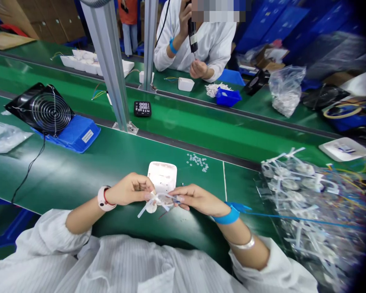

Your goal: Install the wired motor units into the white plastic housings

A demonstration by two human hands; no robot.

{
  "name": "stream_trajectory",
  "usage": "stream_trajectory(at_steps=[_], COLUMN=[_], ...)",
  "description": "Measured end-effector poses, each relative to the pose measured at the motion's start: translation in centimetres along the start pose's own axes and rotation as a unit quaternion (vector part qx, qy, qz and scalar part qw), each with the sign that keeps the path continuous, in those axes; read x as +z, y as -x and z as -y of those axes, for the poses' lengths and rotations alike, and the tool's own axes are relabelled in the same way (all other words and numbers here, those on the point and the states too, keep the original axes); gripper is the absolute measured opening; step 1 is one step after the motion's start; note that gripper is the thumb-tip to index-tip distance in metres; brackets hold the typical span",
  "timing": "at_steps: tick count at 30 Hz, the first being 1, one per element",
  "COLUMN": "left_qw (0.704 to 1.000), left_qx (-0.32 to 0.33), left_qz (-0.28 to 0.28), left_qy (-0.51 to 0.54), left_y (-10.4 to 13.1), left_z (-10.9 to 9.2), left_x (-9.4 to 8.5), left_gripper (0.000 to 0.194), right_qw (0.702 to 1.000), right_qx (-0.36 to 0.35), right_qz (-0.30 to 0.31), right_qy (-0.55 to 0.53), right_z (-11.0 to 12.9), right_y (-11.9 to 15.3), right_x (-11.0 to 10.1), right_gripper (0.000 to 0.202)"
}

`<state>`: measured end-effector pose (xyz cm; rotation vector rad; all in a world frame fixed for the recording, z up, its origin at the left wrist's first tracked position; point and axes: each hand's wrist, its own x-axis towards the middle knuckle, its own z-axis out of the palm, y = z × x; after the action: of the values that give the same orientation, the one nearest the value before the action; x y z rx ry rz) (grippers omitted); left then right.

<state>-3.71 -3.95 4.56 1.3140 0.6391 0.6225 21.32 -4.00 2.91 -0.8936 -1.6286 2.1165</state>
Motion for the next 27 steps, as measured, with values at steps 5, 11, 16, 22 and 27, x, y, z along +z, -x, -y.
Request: stream_trajectory(at_steps=[5, 11, 16, 22, 27], left_qw=[0.998, 0.959, 0.939, 0.938, 0.939], left_qx=[-0.050, 0.072, 0.150, 0.146, 0.147], left_qz=[-0.022, -0.067, -0.057, -0.059, -0.065], left_qy=[-0.021, -0.264, -0.304, -0.308, -0.304], left_y=[0.4, -0.1, -0.4, -0.5, -0.6], left_z=[2.0, 2.8, 3.8, 4.1, 4.3], left_x=[-0.7, -2.5, -3.2, -3.0, -2.8], left_gripper=[0.033, 0.021, 0.014, 0.015, 0.014], right_qw=[0.966, 0.855, 0.778, 0.752, 0.730], right_qx=[0.000, -0.097, -0.015, 0.066, 0.068], right_qz=[-0.140, -0.213, -0.177, -0.129, -0.098], right_qy=[0.217, 0.462, 0.603, 0.643, 0.673], right_z=[0.6, 0.1, 0.3, 1.7, 1.9], right_y=[-1.1, -4.2, -5.6, -5.8, -6.2], right_x=[-0.2, 0.2, 0.8, 1.4, 1.4], right_gripper=[0.025, 0.022, 0.016, 0.013, 0.014])
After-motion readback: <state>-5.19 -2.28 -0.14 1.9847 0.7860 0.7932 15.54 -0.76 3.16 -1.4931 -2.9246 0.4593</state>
